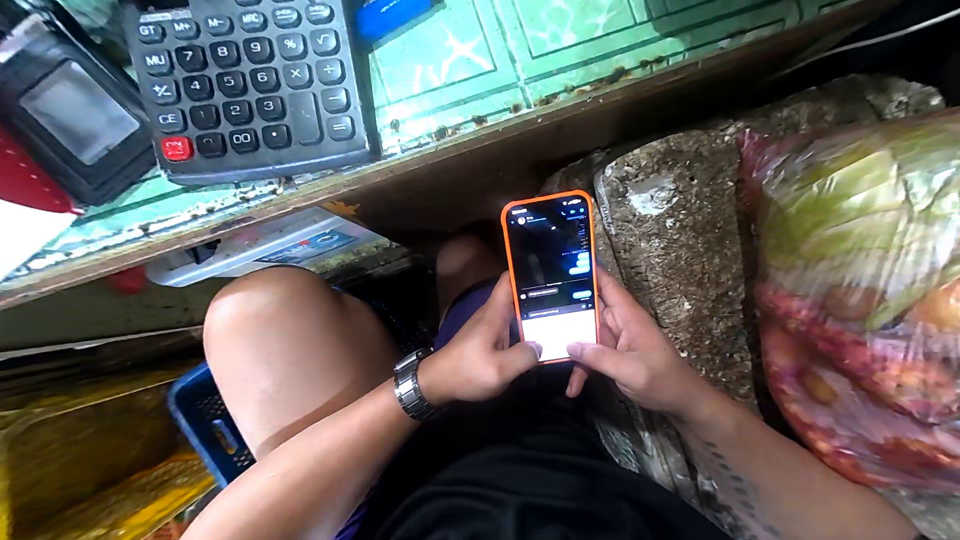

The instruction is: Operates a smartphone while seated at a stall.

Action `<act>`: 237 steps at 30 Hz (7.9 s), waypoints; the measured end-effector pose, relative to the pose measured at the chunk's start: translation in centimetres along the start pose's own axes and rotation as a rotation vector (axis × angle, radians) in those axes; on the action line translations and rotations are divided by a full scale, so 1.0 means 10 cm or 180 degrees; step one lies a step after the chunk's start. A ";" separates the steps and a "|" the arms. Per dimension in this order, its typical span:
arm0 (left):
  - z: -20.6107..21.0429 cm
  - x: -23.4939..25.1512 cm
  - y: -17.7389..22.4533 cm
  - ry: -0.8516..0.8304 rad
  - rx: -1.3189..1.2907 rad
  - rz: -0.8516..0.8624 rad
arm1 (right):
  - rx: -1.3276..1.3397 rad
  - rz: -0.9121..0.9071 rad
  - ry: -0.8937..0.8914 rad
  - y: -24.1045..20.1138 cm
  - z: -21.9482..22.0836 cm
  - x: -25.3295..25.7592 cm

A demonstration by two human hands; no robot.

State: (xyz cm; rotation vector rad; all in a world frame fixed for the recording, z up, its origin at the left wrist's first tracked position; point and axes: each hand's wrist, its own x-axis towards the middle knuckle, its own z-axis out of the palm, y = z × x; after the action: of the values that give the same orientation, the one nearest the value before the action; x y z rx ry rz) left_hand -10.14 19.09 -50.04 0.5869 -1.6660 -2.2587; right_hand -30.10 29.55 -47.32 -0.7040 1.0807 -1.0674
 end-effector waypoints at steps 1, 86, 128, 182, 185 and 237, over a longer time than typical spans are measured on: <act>0.00 0.00 0.00 0.0004 0.0010 0.0006 | 0.0018 -0.0020 -0.0013 0.01 -0.01 0.00; 0.10 0.04 0.01 0.0332 0.0140 -0.0057 | -0.0018 -0.0079 -0.0140 0.02 -0.02 0.00; 0.00 -0.02 -0.02 0.0017 0.0308 -0.0026 | 0.0045 -0.0075 -0.0098 0.02 -0.05 0.01; 0.03 0.06 0.01 0.0622 0.0554 0.0687 | 0.0382 -0.0167 0.0149 0.05 -0.05 0.05; 0.01 0.06 0.04 0.0638 0.0556 0.0714 | 0.0352 -0.0150 0.0082 0.05 -0.05 0.04; -0.03 0.06 0.09 0.1197 0.0216 0.0155 | 0.0199 -0.0009 -0.0273 0.08 -0.05 0.03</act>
State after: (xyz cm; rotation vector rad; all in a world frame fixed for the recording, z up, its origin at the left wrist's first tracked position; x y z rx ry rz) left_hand -10.56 18.33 -49.30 0.9119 -1.5505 -1.9165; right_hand -30.27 29.62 -48.29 -0.6955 0.9690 -1.0597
